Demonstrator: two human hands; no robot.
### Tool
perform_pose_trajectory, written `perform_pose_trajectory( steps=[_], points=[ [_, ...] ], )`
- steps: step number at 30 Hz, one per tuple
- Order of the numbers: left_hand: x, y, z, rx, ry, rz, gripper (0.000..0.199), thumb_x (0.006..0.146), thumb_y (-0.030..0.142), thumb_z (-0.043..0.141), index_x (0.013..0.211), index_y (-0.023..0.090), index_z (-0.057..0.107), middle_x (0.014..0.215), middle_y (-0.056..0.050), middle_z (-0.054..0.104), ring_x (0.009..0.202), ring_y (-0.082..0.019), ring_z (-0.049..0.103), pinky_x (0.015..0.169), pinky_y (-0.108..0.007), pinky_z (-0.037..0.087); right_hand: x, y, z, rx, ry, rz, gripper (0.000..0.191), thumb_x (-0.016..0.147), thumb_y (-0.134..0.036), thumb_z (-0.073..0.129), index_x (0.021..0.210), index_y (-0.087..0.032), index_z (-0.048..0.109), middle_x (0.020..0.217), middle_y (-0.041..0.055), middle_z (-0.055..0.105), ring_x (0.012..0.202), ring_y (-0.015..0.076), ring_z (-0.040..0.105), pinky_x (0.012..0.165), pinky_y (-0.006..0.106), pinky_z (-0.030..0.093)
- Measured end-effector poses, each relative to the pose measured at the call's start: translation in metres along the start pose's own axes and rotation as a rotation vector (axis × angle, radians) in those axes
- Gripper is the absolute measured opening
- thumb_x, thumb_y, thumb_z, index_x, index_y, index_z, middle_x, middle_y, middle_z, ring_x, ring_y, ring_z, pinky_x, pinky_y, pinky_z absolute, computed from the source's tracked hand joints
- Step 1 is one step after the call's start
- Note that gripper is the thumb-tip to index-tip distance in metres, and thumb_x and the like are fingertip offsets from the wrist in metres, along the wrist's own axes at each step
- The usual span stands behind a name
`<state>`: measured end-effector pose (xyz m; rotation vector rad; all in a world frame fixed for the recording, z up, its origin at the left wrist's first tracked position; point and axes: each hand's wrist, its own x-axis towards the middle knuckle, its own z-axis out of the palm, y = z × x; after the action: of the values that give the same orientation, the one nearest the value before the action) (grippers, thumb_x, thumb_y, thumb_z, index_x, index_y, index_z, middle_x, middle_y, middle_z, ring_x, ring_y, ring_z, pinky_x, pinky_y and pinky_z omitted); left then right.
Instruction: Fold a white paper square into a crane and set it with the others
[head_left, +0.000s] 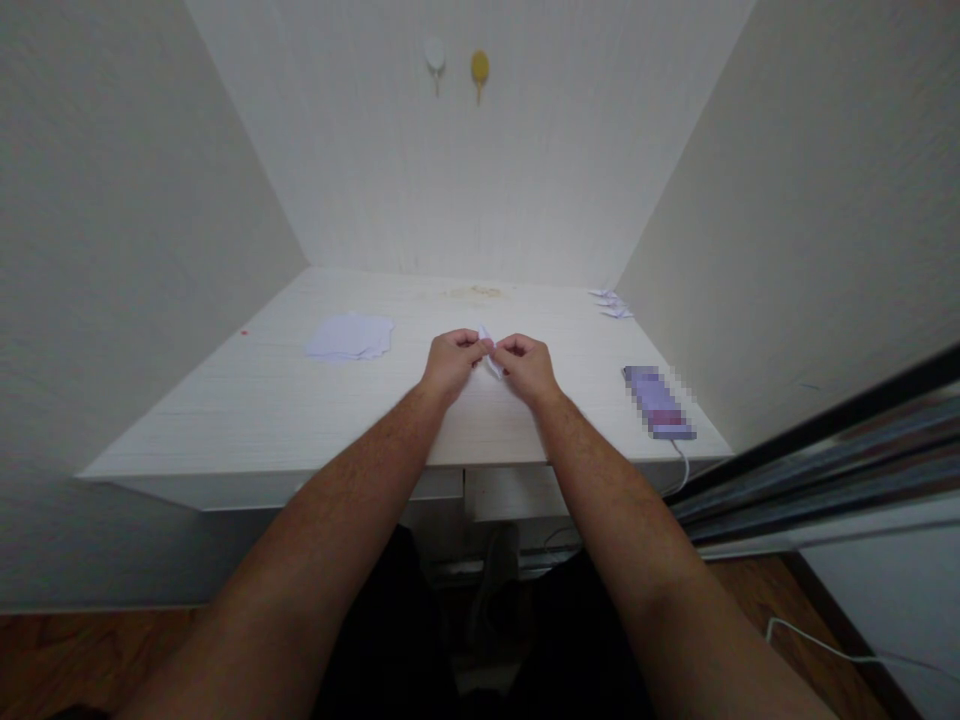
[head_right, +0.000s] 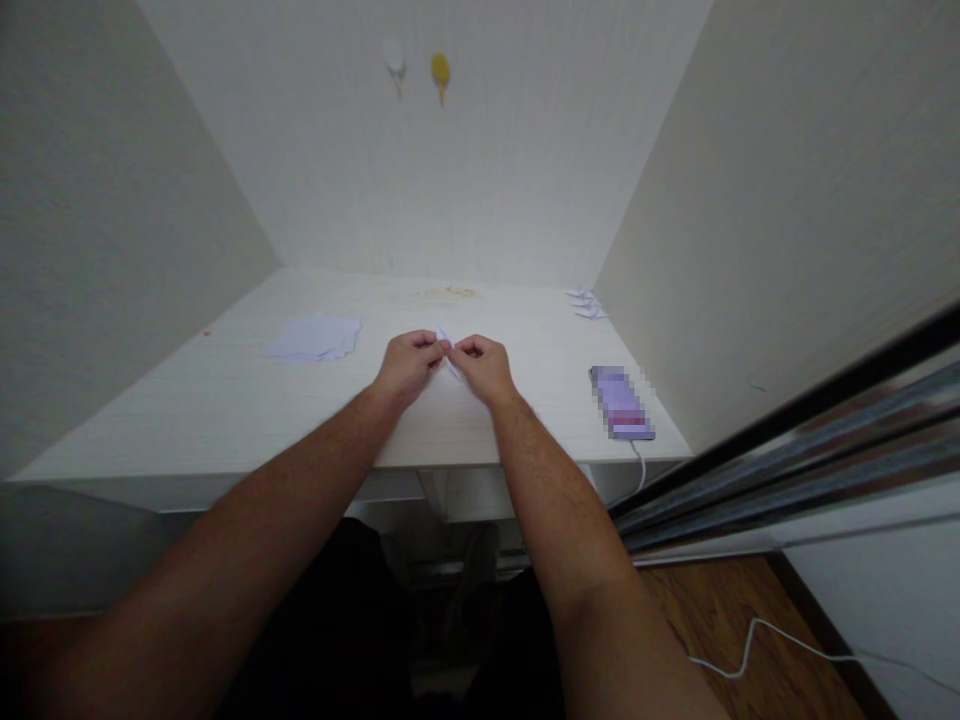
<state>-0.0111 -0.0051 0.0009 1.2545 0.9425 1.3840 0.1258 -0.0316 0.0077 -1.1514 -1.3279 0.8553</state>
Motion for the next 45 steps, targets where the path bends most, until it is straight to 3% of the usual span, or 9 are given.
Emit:
perform_pose_trajectory(
  steps=[5,16,28,32,37,45],
  points=[
    [0.0015,-0.0018,-0.0006,-0.006,-0.043,0.023,0.022,0.066,0.035,0.075,0.06,0.016,0.065,0.05,0.002,0.051,0.049,-0.008,0.041,0.05,-0.025,0.028,0.0029,0.0038,-0.0002,-0.005,0.0,0.0,0.02,0.062,-0.037,0.069,0.064,-0.018,0.062,0.056,-0.0042,0.056,0.053,0.0095,0.045,0.056,0.025,0.038],
    [0.0003,0.0043,0.0017,-0.095,0.046,-0.003,0.009,0.061,0.022,0.073,0.063,0.016,0.067,0.05,0.002,0.054,0.046,-0.008,0.043,0.048,-0.024,0.03,-0.0006,0.0027,0.0018,-0.036,-0.055,-0.001,0.013,0.062,-0.03,0.066,0.062,-0.018,0.06,0.056,-0.0044,0.054,0.054,0.0098,0.045,0.055,0.025,0.036],
    [-0.0019,0.0067,0.0009,-0.059,-0.018,0.003,0.009,0.063,0.018,0.072,0.058,0.016,0.064,0.048,0.002,0.054,0.046,-0.008,0.045,0.048,-0.023,0.033,0.0007,0.002,0.001,0.047,-0.127,-0.008,0.023,0.064,-0.035,0.071,0.06,-0.018,0.058,0.055,-0.0049,0.052,0.054,0.0088,0.044,0.055,0.025,0.036],
    [-0.0026,0.0055,0.0017,-0.069,-0.008,0.012,0.01,0.066,0.022,0.073,0.069,0.017,0.065,0.053,0.003,0.056,0.047,-0.008,0.047,0.048,-0.022,0.035,0.0034,0.0039,0.0019,0.065,-0.045,0.022,0.025,0.066,-0.038,0.072,0.063,-0.018,0.058,0.054,-0.0041,0.053,0.053,0.0094,0.046,0.053,0.025,0.036],
    [-0.0064,0.0053,0.0034,-0.012,-0.052,0.06,0.026,0.06,0.02,0.08,0.076,0.02,0.059,0.057,0.005,0.058,0.047,-0.007,0.048,0.047,-0.02,0.038,0.0085,0.0081,0.0034,0.183,0.065,0.056,0.025,0.066,-0.037,0.074,0.073,-0.02,0.056,0.054,-0.0057,0.054,0.05,0.0094,0.048,0.05,0.023,0.038],
    [-0.0035,0.0034,0.0014,-0.003,0.005,0.064,0.023,0.06,0.015,0.076,0.078,0.018,0.063,0.058,0.004,0.059,0.049,-0.007,0.05,0.05,-0.02,0.04,0.006,0.0042,0.003,0.172,0.032,0.05,0.026,0.063,-0.029,0.074,0.078,-0.02,0.054,0.064,-0.0051,0.058,0.057,0.01,0.053,0.053,0.023,0.042]
  ],
)
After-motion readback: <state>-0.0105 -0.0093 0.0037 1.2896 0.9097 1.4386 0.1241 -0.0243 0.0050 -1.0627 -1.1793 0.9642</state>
